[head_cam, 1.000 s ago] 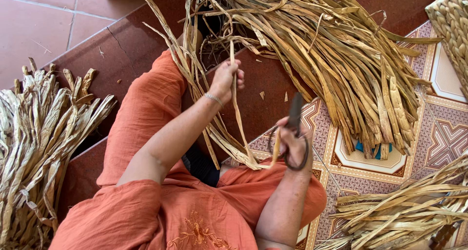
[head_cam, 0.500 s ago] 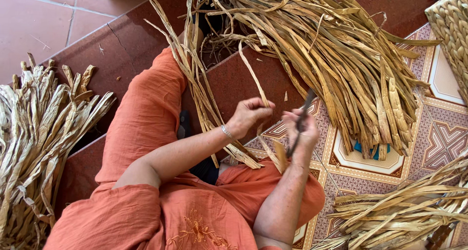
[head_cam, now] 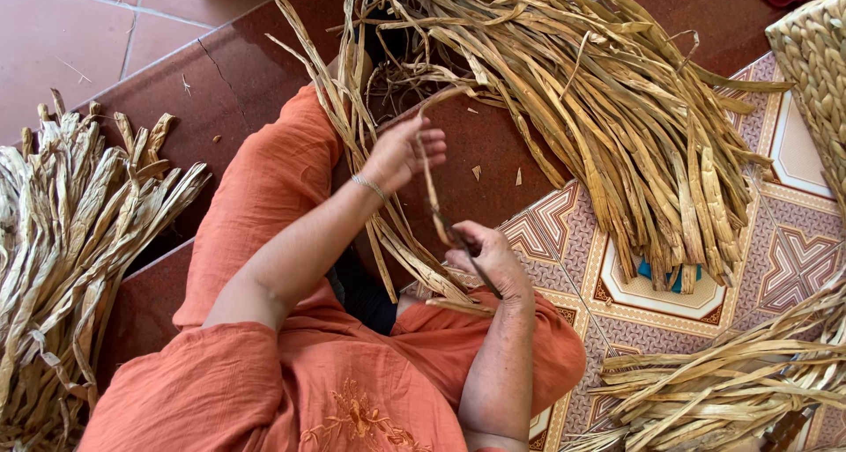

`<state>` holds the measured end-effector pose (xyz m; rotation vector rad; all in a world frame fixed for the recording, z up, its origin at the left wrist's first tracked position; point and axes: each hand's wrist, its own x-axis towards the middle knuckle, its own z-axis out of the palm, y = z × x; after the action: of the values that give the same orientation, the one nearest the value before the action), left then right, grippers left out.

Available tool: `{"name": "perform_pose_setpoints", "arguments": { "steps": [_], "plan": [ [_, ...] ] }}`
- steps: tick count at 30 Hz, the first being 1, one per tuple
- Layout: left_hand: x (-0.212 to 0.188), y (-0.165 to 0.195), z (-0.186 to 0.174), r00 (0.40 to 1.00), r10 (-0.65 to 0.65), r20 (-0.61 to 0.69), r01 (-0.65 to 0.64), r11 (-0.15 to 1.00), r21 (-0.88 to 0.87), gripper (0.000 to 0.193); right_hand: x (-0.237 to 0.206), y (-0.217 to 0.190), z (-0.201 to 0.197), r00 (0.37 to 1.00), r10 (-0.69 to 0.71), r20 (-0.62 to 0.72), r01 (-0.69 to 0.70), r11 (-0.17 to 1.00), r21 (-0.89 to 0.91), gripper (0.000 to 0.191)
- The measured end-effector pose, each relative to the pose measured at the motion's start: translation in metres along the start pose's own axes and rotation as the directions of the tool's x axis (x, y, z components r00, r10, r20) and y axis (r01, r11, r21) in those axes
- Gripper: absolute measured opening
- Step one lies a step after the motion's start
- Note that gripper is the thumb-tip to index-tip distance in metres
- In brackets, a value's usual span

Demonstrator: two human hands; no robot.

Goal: The person sits on a tiled floor and repeatedly trims dried plant strips with scissors. They pick up individual strips, cut them to length, and place the trimmed pieces into a woven basket. The process continues with multiple strips throughout the clip.

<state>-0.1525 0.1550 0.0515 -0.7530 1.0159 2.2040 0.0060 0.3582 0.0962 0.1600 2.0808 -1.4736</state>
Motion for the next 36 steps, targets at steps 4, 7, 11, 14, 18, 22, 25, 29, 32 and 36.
{"name": "perform_pose_setpoints", "arguments": {
  "steps": [4, 7, 11, 14, 18, 22, 25, 29, 32, 36],
  "plan": [
    [0.031, 0.025, -0.02, 0.994, 0.112, -0.004, -0.112, 0.991, 0.078, 0.025, 0.001, -0.002, 0.002, 0.992, 0.089, 0.089, -0.077, 0.989, -0.126, 0.035],
    [0.043, 0.022, -0.037, 0.974, 0.216, 0.063, -0.224, 0.955, 0.194, 0.03, 0.003, -0.004, 0.001, 0.993, 0.116, 0.023, -0.117, 0.99, 0.084, 0.045],
    [0.034, 0.001, -0.048, 0.926, 0.355, 0.127, -0.376, 0.859, 0.347, 0.04, 0.002, -0.005, -0.003, 0.977, -0.011, -0.213, 0.051, 0.981, 0.185, 0.062],
    [0.02, -0.009, -0.048, 0.907, 0.371, 0.197, -0.42, 0.787, 0.452, 0.039, 0.0, -0.003, -0.004, 0.957, 0.01, -0.29, 0.035, 0.988, 0.149, 0.078],
    [0.01, -0.013, -0.045, 0.85, 0.474, 0.229, -0.514, 0.653, 0.556, 0.038, 0.003, 0.003, -0.007, 0.963, -0.144, -0.226, 0.194, 0.957, 0.216, 0.094],
    [0.013, -0.01, -0.051, 0.684, 0.659, 0.313, -0.685, 0.432, 0.587, 0.041, 0.005, 0.013, -0.017, 0.923, -0.25, -0.292, 0.328, 0.908, 0.259, 0.1],
    [0.014, -0.007, -0.051, 0.657, 0.672, 0.34, -0.686, 0.348, 0.638, 0.037, 0.007, 0.017, -0.024, 0.896, -0.149, -0.418, 0.231, 0.961, 0.152, 0.099],
    [0.002, -0.016, -0.036, 0.676, 0.63, 0.382, -0.668, 0.305, 0.679, 0.028, 0.013, 0.015, -0.009, 0.929, -0.155, -0.336, 0.207, 0.971, 0.123, 0.101],
    [-0.018, -0.023, -0.027, 0.644, 0.618, 0.45, -0.698, 0.235, 0.677, 0.026, 0.019, 0.008, 0.009, 0.898, -0.311, -0.313, 0.35, 0.933, 0.078, 0.101],
    [-0.039, -0.025, -0.018, 0.617, 0.612, 0.495, -0.726, 0.199, 0.659, 0.026, 0.019, -0.002, 0.012, 0.872, -0.328, -0.364, 0.335, 0.941, -0.047, 0.099]
  ]
}}
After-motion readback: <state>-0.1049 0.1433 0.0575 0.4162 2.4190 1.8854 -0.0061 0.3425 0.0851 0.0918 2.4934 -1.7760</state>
